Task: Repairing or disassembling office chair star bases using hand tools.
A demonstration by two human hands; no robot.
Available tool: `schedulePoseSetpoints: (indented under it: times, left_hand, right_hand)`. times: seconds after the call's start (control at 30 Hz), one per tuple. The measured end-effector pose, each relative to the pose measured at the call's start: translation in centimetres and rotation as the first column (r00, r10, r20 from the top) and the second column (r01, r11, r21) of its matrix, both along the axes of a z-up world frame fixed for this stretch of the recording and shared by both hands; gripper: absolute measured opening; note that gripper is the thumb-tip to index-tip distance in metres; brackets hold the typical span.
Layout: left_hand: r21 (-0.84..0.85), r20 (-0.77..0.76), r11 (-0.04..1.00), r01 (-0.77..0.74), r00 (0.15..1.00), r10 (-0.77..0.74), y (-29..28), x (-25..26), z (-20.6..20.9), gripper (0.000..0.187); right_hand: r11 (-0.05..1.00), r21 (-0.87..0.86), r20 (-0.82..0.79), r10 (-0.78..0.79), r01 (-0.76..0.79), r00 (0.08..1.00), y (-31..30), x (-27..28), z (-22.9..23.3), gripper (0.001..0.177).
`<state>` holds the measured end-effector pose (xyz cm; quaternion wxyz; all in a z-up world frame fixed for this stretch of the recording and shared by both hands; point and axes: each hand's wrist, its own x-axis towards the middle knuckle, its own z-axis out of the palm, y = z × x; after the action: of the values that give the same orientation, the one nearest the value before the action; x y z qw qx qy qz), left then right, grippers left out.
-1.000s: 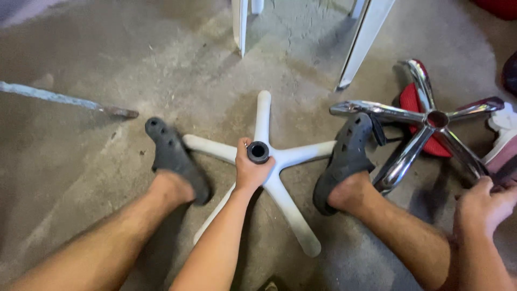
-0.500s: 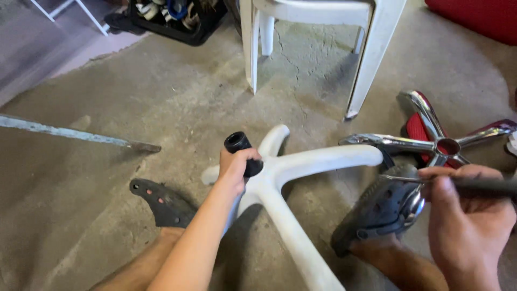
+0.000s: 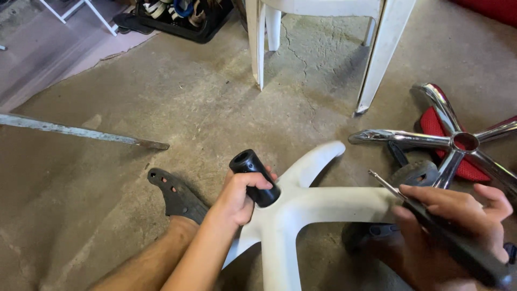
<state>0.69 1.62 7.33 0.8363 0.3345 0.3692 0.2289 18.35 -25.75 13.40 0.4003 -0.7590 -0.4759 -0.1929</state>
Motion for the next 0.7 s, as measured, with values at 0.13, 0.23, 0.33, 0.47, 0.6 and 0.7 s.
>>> schedulePoseSetpoints:
  times: [0.13,0.23,0.33,0.47,0.6,0.7]
  left_hand:
    - [0.033,0.087,0.999,-0.006,0.996,0.004,-0.1,-0.5,0.0,0.040]
    - [0.044,0.141,0.996,-0.082,0.987,0.075,-1.0,-0.8,1.0,0.051]
    - [0.053,0.230,0.991,-0.121,0.967,0.106,-2.2,-0.7,2.3,0.073]
    - [0.264,0.359,0.962,-0.073,0.933,-0.028,-4.3,-0.1,4.1,0.075]
    - [0.381,0.409,0.920,-0.090,0.909,-0.080,-5.6,0.4,5.7,0.067]
    - [0.425,0.393,0.899,-0.105,0.916,-0.079,-6.3,0.8,6.1,0.063]
  right_hand:
    - [0.988,0.077,0.058,0.132,-0.136,0.990,-1.5,1.6,-1.9,0.062]
    - [0.942,-0.292,0.035,-0.164,0.168,0.986,-3.1,3.3,-6.1,0.049]
    - [0.992,-0.039,-0.268,0.109,-0.123,0.957,-0.5,0.3,-3.3,0.042]
    - [0.849,0.461,-0.555,0.503,-0.259,0.663,2.9,-6.3,1.7,0.028]
    - [0.780,0.550,-0.490,0.590,-0.298,0.642,4.0,-7.3,3.5,0.027]
    - [0.908,0.318,-0.578,0.414,-0.274,0.703,-0.3,-4.6,0.2,0.012]
